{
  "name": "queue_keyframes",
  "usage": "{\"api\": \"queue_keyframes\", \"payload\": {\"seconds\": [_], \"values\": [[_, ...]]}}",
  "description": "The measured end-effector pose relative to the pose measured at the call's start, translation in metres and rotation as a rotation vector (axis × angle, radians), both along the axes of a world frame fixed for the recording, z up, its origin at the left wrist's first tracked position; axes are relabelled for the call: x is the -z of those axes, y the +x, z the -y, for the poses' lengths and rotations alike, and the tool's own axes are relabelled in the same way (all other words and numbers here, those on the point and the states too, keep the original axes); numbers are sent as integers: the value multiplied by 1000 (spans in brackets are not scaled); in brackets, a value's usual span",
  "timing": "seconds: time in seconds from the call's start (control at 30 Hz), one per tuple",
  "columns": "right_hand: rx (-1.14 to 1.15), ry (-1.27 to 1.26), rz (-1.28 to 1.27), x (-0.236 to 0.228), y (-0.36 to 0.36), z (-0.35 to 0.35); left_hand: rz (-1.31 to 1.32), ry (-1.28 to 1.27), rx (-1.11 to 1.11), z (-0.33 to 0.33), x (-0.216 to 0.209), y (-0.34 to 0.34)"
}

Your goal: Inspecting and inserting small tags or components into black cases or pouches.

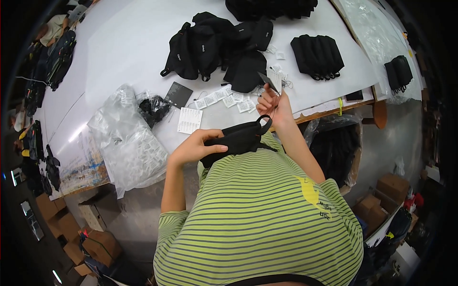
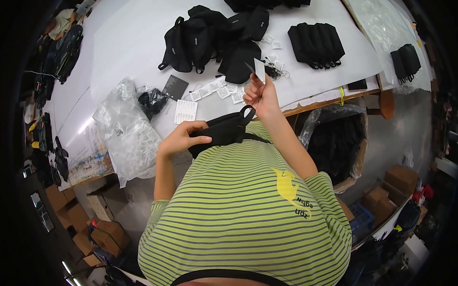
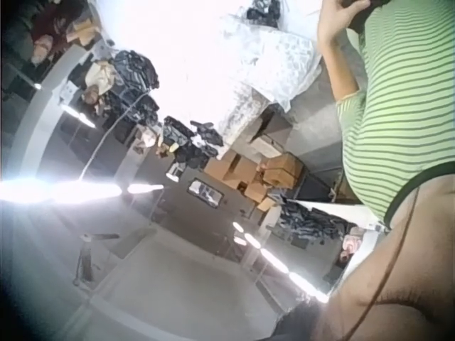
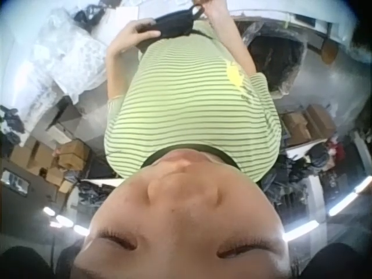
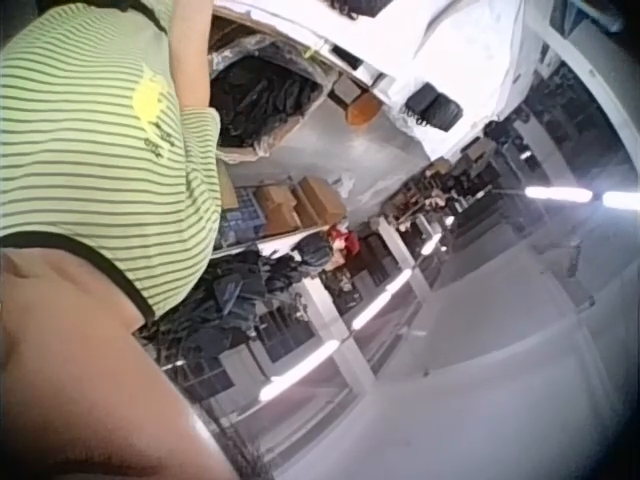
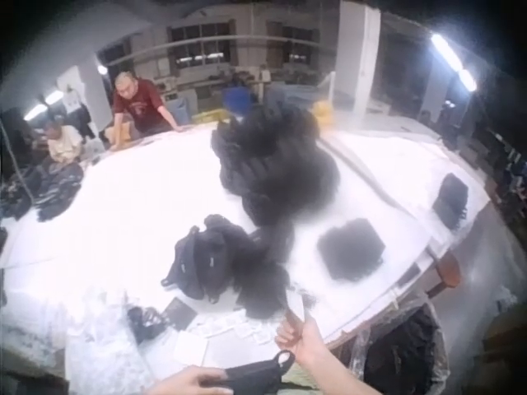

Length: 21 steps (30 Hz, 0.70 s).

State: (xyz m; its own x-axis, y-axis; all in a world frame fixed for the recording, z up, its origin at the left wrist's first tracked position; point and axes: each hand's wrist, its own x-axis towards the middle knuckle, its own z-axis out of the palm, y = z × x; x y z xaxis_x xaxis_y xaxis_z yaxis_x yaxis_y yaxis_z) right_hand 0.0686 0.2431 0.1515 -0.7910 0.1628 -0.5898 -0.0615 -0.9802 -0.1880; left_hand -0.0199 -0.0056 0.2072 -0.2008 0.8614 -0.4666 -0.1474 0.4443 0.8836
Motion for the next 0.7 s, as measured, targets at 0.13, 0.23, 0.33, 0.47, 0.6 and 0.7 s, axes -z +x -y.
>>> {"api": "queue_keyframes", "payload": {"seconds": [0.13,0.23,0.33,0.47,0.6,0.7], "values": [[-29,78,135,-5,-3,11,-11,-10,-35,5,5,3],[-72,189,142,-9,-2,12,-44,7,-53,5,6,7],[-27,258,120,2,1,6,-63,9,-56,2,0,6],[88,1068,197,-44,-11,-11,-487,-61,-102,-1,-11,-2],[-517,1658,59,-83,-9,1,-654,67,13,-19,-9,-2],[-1018,2213,72,-85,-1,11,-828,244,-71,-39,-9,7]]}}
